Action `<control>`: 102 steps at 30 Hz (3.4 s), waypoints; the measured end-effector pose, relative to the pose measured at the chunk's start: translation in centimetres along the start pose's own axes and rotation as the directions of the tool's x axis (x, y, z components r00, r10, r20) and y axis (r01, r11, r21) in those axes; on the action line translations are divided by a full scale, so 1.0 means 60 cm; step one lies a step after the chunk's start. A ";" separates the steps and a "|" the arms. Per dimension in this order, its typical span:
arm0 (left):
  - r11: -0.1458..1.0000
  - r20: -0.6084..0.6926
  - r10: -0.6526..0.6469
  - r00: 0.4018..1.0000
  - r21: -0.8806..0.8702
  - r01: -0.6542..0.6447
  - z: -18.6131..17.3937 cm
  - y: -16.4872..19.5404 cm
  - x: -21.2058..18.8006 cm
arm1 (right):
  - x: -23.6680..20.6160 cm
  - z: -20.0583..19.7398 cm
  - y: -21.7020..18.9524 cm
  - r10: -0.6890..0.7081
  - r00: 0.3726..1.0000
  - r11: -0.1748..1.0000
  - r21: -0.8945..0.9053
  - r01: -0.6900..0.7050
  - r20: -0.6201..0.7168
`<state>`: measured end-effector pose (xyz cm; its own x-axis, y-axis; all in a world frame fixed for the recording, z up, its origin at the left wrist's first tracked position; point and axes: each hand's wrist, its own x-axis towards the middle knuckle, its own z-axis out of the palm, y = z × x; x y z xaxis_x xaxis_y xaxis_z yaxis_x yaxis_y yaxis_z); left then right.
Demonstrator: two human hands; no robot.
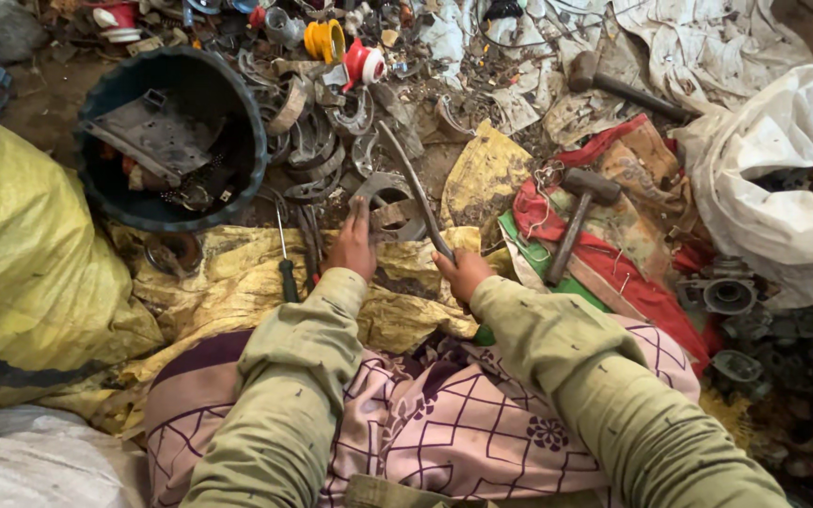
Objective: The person sits on the ground and uses a hammer and a metal rod to repeatedly strike a curved metal piece placed on a yellow tarp. The person adjusts the metal piece and continues hammering it throughout the clip.
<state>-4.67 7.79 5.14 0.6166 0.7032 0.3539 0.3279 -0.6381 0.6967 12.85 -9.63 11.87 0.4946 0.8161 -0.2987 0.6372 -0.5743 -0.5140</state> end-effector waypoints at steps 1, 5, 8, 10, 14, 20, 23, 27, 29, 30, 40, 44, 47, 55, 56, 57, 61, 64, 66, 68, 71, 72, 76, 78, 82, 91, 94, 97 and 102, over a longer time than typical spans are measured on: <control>0.998 0.050 -0.056 0.997 0.026 0.055 0.001 0.000 0.001 | -0.004 -0.010 -0.005 0.088 0.995 0.995 0.043 -0.090 0.042; 0.983 0.130 -0.175 0.976 0.075 0.167 0.003 -0.008 0.004 | -0.016 -0.079 -0.050 0.198 0.979 0.940 0.276 -0.201 0.037; 0.979 0.121 -0.195 0.973 0.075 0.187 0.003 -0.021 0.004 | -0.015 -0.148 -0.075 -0.756 0.426 0.655 -0.584 0.479 -0.498; 0.984 0.098 -0.170 0.981 0.060 0.165 0.002 -0.030 0.003 | -0.015 -0.170 -0.071 0.032 0.849 0.663 0.647 0.376 -0.527; 0.995 0.052 -0.096 0.994 0.018 0.095 0.001 -0.039 0.014 | 0.012 -0.099 -0.033 -0.132 0.744 0.902 0.231 0.364 -0.655; 0.987 0.112 -0.131 0.985 0.112 0.119 -0.015 -0.037 0.019 | 0.044 0.020 -0.018 -0.009 0.999 0.978 -0.209 -0.001 -0.049; 0.990 0.092 -0.112 0.989 0.093 0.103 -0.015 -0.042 0.009 | 0.012 -0.066 -0.048 -0.235 0.899 0.962 0.044 0.270 -0.369; 0.982 0.090 -0.143 0.986 0.134 0.130 -0.004 -0.050 0.012 | -0.043 -0.172 -0.075 -0.025 0.789 0.641 0.596 0.484 -0.614; 0.987 0.074 -0.126 0.989 0.107 0.118 0.000 -0.052 0.017 | -0.036 -0.154 -0.073 -0.013 0.731 0.817 0.414 0.400 -0.682; 0.989 0.063 -0.116 0.991 0.099 0.110 0.000 -0.051 0.018 | -0.025 -0.124 -0.068 -0.088 0.688 0.888 0.256 0.381 -0.720; 0.981 0.085 -0.124 0.989 0.160 0.109 -0.010 -0.043 0.012 | -0.006 -0.092 -0.059 -0.063 0.875 0.952 0.234 0.197 -0.480; 0.981 0.105 -0.165 0.981 0.121 0.152 -0.001 -0.047 0.013 | -0.038 -0.146 -0.065 -0.009 0.753 0.823 0.423 0.379 -0.658; 0.966 0.128 -0.257 0.958 0.063 0.251 0.001 -0.045 0.021 | -0.002 -0.068 -0.037 -0.125 0.821 0.970 0.106 0.219 -0.557; 0.974 0.134 -0.127 0.983 0.206 0.098 -0.015 -0.040 0.011 | 0.029 -0.035 -0.011 -0.581 0.700 0.788 -0.503 0.356 -0.415; 0.977 0.121 -0.115 0.986 0.191 0.091 -0.013 -0.042 0.011 | 0.018 -0.074 -0.018 -0.726 0.447 0.669 -0.687 0.282 -0.523; 0.981 0.101 -0.102 0.990 0.176 0.083 -0.011 -0.046 0.012 | 0.007 -0.107 -0.028 -0.390 0.604 0.867 -0.056 0.495 -0.695; 0.973 0.130 -0.166 0.978 0.181 0.141 0.000 -0.053 0.017 | -0.020 -0.135 -0.033 0.024 0.726 0.720 0.516 0.464 -0.687; 0.977 0.092 -0.155 0.984 0.159 0.140 -0.002 -0.048 0.020 | 0.011 -0.033 -0.020 -0.114 0.902 0.993 -0.055 0.100 -0.416; 0.987 0.032 -0.128 0.991 0.099 0.124 -0.004 -0.048 0.019 | 0.028 0.031 -0.006 0.146 0.988 0.950 -0.285 -0.126 0.051; 0.985 0.057 -0.120 0.991 0.133 0.111 -0.013 -0.044 0.021 | 0.038 0.037 -0.013 0.007 1.000 0.985 -0.170 -0.007 0.001; 0.971 0.100 -0.199 0.975 0.152 0.183 -0.029 -0.033 0.014 | 0.034 -0.012 -0.011 -0.427 0.889 0.750 -0.615 0.245 -0.167; 0.968 0.100 -0.216 0.971 0.148 0.201 -0.032 -0.029 0.018 | 0.024 -0.048 -0.018 -0.535 0.759 0.727 -0.660 0.190 -0.371; 0.796 0.152 -0.558 0.816 -0.182 0.578 -0.029 -0.017 0.023 | -0.016 -0.132 -0.047 0.130 0.772 0.741 0.579 0.341 -0.622; 0.832 0.120 -0.494 0.861 -0.219 0.509 -0.022 -0.023 0.024 | -0.017 -0.108 -0.048 0.083 0.769 0.809 0.493 0.319 -0.634; 0.914 0.109 -0.406 0.907 0.053 0.402 -0.013 -0.055 0.021 | 0.027 0.017 -0.028 0.014 0.999 0.992 -0.126 -0.009 0.043; 0.945 0.018 -0.283 0.959 0.175 0.275 -0.030 -0.036 0.015 | 0.007 -0.063 -0.070 0.170 0.947 0.898 0.438 -0.035 -0.273; 0.987 0.003 -0.150 0.989 0.057 0.150 -0.047 -0.012 0.020 | -0.023 -0.107 -0.106 0.170 0.924 0.826 0.561 0.057 -0.343; 0.994 -0.001 -0.105 0.994 0.015 0.105 -0.057 0.002 0.023 | -0.031 -0.117 -0.126 0.179 0.924 0.770 0.633 0.083 -0.339; 0.996 0.041 -0.079 0.996 0.033 0.078 -0.050 0.013 0.019 | -0.022 -0.108 -0.124 0.175 0.948 0.700 0.711 0.070 -0.266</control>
<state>-5.87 9.03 7.97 0.6176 0.7382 0.2715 0.3987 -0.5914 0.7009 11.30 -6.87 21.28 0.7375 0.6562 -0.1598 0.0602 -0.2995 -0.9522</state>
